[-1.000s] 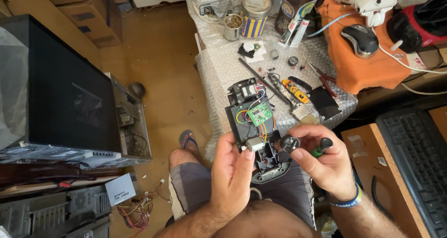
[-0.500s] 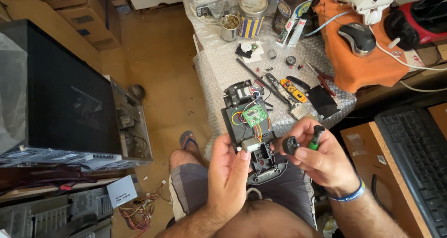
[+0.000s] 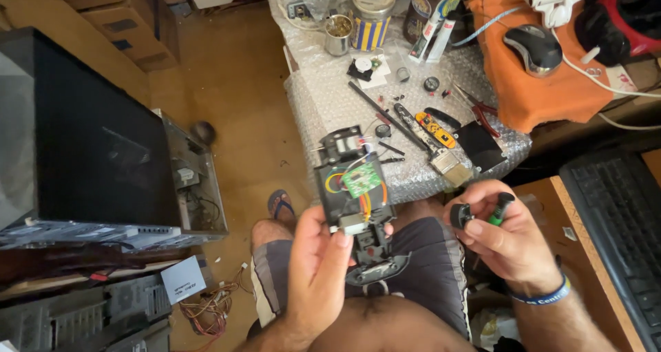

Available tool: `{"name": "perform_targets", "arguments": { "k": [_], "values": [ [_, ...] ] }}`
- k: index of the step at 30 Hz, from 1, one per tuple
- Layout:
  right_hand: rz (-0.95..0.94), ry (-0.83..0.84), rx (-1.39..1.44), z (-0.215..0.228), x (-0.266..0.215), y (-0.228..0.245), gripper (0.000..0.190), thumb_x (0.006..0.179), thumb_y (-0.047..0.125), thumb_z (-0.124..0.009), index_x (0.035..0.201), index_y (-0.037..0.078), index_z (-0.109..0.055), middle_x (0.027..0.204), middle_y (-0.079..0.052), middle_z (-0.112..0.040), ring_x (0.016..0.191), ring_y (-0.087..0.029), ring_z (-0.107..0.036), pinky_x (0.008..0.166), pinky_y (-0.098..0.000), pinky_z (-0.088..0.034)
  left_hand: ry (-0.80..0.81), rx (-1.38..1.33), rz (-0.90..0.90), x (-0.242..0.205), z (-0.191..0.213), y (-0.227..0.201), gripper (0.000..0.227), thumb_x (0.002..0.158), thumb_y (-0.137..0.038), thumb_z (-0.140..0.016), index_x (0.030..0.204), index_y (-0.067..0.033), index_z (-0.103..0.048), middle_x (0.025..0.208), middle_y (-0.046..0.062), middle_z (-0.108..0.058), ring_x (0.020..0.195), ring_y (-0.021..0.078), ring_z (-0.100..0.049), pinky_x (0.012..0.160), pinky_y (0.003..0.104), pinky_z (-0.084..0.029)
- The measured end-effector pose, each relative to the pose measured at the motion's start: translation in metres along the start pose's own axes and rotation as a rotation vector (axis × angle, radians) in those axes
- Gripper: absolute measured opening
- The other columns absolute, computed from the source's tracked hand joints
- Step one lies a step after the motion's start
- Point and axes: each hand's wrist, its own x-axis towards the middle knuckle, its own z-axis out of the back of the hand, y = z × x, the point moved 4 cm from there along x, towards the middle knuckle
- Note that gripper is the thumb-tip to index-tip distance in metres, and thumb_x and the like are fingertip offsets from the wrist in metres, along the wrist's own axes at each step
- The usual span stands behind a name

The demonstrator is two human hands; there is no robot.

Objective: Disassembling and inspecting a small electronic component, such as a printer carriage, using a screwdriver to remove screws and check internal parts.

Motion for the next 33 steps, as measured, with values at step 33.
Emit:
{"name": "perform_targets", "arguments": {
  "k": [33],
  "values": [
    [0.001,-0.121,-0.470,0.023,0.016,-0.029,0.022,0.090,0.017,-0.074,0.108,0.007,-0.065,0.106,-0.016,-0.072,0.108,-0.028,-0.071,0.095,-0.0365,-0.056,-0.019,-0.022,0.117,0.041,0.017,0.038,0.030,0.104,-0.027,-0.053,0.123,-0.0040,-0.050,0.107,0.016,-0.077,0.092,0.0247,-0.080,0.055,0.021,-0.041]
  ]
}}
